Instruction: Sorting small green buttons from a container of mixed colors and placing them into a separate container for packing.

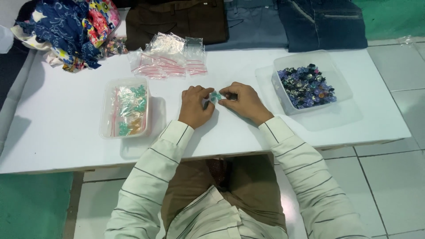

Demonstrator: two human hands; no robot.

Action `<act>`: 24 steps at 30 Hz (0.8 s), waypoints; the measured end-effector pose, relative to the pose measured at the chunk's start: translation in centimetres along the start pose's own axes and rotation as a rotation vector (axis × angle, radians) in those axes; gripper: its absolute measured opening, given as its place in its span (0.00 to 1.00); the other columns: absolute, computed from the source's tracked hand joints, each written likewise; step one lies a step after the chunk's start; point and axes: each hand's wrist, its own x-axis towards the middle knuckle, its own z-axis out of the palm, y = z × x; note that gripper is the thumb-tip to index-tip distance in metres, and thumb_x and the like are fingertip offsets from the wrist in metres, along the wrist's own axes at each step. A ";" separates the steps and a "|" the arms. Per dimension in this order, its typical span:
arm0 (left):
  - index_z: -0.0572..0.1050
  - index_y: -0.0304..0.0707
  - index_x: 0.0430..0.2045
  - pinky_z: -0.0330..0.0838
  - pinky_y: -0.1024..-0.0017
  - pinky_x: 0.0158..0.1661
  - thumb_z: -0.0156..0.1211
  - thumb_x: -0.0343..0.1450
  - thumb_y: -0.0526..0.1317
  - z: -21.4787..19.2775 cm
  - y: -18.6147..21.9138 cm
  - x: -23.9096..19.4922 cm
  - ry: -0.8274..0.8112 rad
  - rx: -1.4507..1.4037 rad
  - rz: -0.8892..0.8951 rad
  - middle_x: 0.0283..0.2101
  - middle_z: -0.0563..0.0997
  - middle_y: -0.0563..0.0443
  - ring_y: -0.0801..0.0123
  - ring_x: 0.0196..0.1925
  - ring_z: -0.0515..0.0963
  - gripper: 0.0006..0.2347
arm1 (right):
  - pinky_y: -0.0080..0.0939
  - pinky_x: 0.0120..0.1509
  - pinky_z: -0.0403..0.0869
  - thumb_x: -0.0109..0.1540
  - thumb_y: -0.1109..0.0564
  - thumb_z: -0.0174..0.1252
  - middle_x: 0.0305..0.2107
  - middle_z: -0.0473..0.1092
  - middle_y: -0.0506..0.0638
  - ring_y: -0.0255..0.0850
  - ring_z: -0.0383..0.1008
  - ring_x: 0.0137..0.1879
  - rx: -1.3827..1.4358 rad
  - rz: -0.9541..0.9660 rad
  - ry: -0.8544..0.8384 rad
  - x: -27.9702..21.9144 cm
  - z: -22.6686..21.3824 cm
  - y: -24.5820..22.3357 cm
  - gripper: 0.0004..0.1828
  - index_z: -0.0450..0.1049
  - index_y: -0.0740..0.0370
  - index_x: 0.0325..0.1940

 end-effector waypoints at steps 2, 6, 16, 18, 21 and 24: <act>0.81 0.42 0.46 0.62 0.64 0.54 0.58 0.64 0.40 0.3 -0.1 0.0 0.015 0.016 0.009 0.34 0.78 0.53 0.65 0.43 0.76 0.17 | 0.43 0.51 0.76 0.59 0.54 0.69 0.36 0.76 0.54 0.47 0.78 0.47 -0.011 -0.005 0.011 -0.3 0.0 -0.4 0.17 0.80 0.60 0.50; 0.82 0.43 0.42 0.63 0.64 0.53 0.61 0.64 0.40 0.4 0.0 -0.1 0.035 0.032 0.015 0.33 0.79 0.53 0.64 0.42 0.77 0.14 | 0.43 0.52 0.76 0.60 0.53 0.68 0.36 0.76 0.54 0.47 0.79 0.48 -0.042 -0.012 0.041 -0.7 0.2 -0.5 0.16 0.80 0.59 0.50; 0.83 0.43 0.39 0.66 0.65 0.50 0.63 0.64 0.40 0.7 0.1 -0.5 0.096 0.087 0.048 0.31 0.78 0.53 0.65 0.40 0.77 0.11 | 0.44 0.49 0.76 0.61 0.51 0.67 0.35 0.75 0.54 0.47 0.79 0.46 -0.070 -0.041 0.106 -1.6 0.8 -0.6 0.16 0.80 0.59 0.49; 0.82 0.41 0.40 0.66 0.65 0.48 0.63 0.63 0.41 0.7 0.2 -0.5 0.116 0.097 0.044 0.31 0.78 0.52 0.64 0.39 0.77 0.13 | 0.43 0.49 0.76 0.61 0.52 0.67 0.35 0.75 0.52 0.45 0.78 0.46 -0.066 -0.041 0.118 -1.6 0.7 -0.8 0.16 0.80 0.59 0.50; 0.82 0.41 0.39 0.67 0.66 0.48 0.63 0.63 0.41 0.8 0.3 -0.7 0.150 0.125 0.052 0.31 0.78 0.51 0.64 0.39 0.77 0.13 | 0.45 0.49 0.76 0.61 0.54 0.66 0.35 0.75 0.54 0.47 0.79 0.46 -0.080 -0.064 0.128 -2.0 0.7 -1.4 0.16 0.79 0.60 0.51; 0.83 0.41 0.37 0.66 0.66 0.47 0.64 0.63 0.41 0.9 0.3 -0.8 0.164 0.120 0.057 0.31 0.78 0.51 0.64 0.38 0.77 0.11 | 0.47 0.49 0.75 0.63 0.53 0.63 0.36 0.75 0.55 0.49 0.78 0.46 -0.119 -0.086 0.124 -2.0 1.0 -1.0 0.13 0.80 0.59 0.50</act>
